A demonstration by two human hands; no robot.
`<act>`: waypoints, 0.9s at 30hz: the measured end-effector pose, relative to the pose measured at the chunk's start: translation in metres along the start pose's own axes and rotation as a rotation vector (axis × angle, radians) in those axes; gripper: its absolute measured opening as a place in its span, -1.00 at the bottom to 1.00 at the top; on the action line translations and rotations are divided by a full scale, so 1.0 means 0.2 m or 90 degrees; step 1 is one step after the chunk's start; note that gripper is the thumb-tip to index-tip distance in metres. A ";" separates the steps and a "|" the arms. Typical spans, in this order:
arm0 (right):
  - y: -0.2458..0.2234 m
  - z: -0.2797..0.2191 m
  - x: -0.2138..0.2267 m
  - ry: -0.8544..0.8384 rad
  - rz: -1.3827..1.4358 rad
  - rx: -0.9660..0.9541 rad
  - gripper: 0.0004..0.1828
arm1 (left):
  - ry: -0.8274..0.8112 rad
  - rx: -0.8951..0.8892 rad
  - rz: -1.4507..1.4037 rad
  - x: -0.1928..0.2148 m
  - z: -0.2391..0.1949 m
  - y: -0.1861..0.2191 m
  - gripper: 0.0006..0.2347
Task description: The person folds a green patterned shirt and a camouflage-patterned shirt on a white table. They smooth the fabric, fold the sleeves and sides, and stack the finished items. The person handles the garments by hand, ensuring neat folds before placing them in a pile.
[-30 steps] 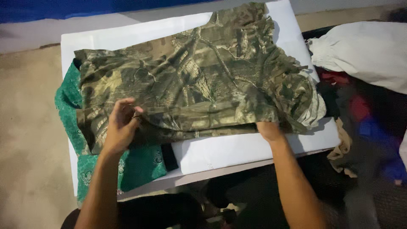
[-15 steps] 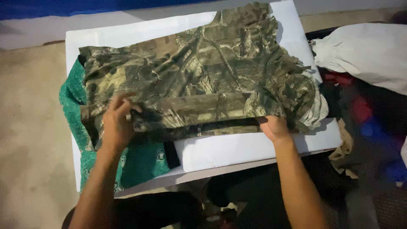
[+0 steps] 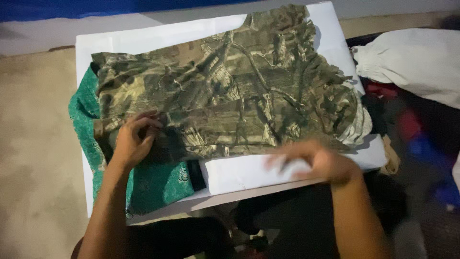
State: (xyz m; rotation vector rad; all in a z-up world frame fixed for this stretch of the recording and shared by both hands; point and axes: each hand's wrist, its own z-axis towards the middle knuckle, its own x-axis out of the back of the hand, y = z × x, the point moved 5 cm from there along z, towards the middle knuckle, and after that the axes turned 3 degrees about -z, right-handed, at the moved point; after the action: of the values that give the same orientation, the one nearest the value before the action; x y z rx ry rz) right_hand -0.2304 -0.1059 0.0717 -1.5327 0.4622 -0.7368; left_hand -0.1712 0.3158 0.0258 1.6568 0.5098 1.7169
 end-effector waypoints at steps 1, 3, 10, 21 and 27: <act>-0.04 0.02 0.10 0.149 0.035 0.177 -0.50 | -0.005 0.002 0.002 0.00 0.00 0.00 -0.78; 0.07 0.06 0.29 0.609 -0.319 -0.052 -0.36 | -0.007 0.023 0.010 0.01 -0.01 0.01 -0.78; 0.23 0.22 0.04 0.238 -0.229 -0.147 -0.42 | -0.010 0.064 -0.081 0.00 0.01 0.02 -0.75; 0.58 0.13 0.10 0.403 -0.509 -0.235 -0.42 | 0.122 0.103 -0.112 0.01 -0.02 0.04 -0.70; 0.59 0.10 0.07 0.283 -0.616 -0.234 -0.01 | 0.207 0.086 -0.181 0.09 -0.06 -0.06 -0.80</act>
State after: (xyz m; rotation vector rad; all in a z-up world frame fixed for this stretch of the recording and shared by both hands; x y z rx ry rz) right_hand -0.1902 -0.1139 -0.0411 -1.9333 0.1473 -1.8434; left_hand -0.1796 0.3398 0.0289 1.3200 0.9830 1.7715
